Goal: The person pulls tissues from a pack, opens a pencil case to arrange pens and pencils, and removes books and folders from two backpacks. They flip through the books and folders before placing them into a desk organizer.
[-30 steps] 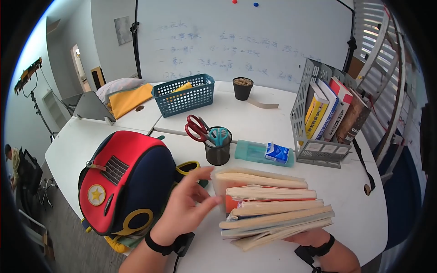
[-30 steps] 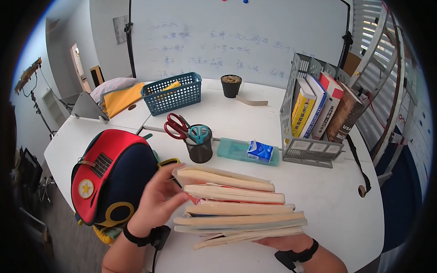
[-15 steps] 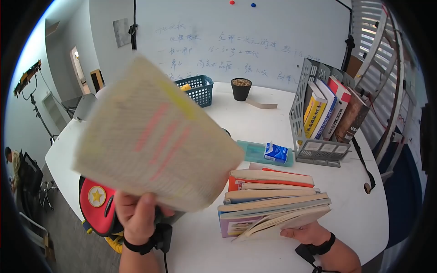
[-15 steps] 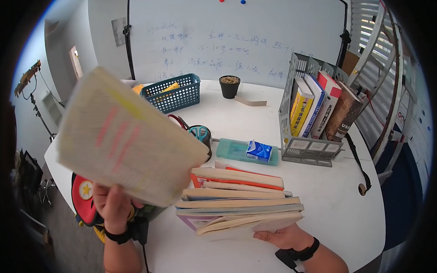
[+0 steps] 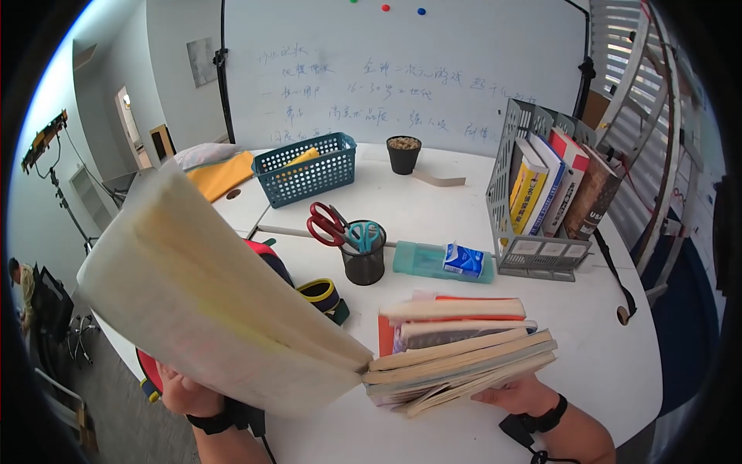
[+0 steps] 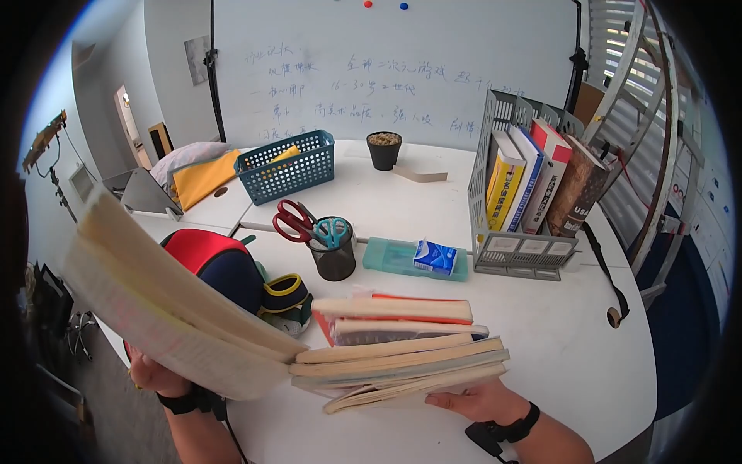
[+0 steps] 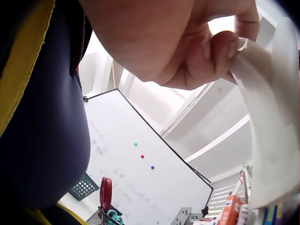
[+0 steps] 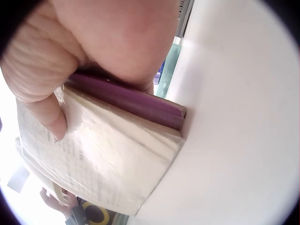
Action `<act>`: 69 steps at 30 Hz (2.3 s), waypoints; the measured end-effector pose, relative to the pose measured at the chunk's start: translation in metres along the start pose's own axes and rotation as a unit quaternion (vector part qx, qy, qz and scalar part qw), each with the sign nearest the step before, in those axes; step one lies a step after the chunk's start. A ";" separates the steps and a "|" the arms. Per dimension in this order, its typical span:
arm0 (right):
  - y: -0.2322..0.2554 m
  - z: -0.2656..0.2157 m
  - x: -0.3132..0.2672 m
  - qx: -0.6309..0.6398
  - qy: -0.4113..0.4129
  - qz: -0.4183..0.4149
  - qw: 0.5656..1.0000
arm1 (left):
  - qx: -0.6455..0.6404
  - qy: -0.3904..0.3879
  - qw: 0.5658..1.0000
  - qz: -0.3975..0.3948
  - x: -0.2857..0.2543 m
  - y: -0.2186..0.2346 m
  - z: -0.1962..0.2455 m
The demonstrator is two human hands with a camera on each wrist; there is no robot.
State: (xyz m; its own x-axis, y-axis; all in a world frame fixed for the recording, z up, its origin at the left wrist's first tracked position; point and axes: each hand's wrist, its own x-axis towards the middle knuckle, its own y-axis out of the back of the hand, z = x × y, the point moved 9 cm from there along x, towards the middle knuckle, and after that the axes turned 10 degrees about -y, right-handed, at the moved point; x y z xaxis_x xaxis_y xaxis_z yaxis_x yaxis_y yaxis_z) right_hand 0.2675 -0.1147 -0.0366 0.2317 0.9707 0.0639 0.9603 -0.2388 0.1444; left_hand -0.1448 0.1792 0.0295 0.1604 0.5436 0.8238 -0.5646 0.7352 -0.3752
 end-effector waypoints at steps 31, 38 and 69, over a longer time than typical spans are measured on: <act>-0.003 -0.005 0.005 0.047 -0.018 0.000 0.999 | 0.160 0.337 0.910 -0.183 0.029 -0.147 -0.111; -0.002 0.000 0.004 0.066 -0.027 -0.009 0.997 | 0.023 0.329 0.867 -0.374 0.021 -0.171 -0.100; -0.009 -0.007 -0.003 -0.082 -0.066 -0.076 0.992 | -0.167 0.361 0.917 -0.018 -0.004 -0.146 -0.141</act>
State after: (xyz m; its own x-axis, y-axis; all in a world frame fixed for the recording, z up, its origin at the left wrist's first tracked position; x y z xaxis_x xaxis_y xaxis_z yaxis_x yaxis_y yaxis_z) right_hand 0.2575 -0.1155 -0.0312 0.1150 0.9884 -0.0994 0.9499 -0.0801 0.3020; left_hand 0.0506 0.1267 0.0209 0.7367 0.5547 0.3868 -0.2887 0.7752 -0.5619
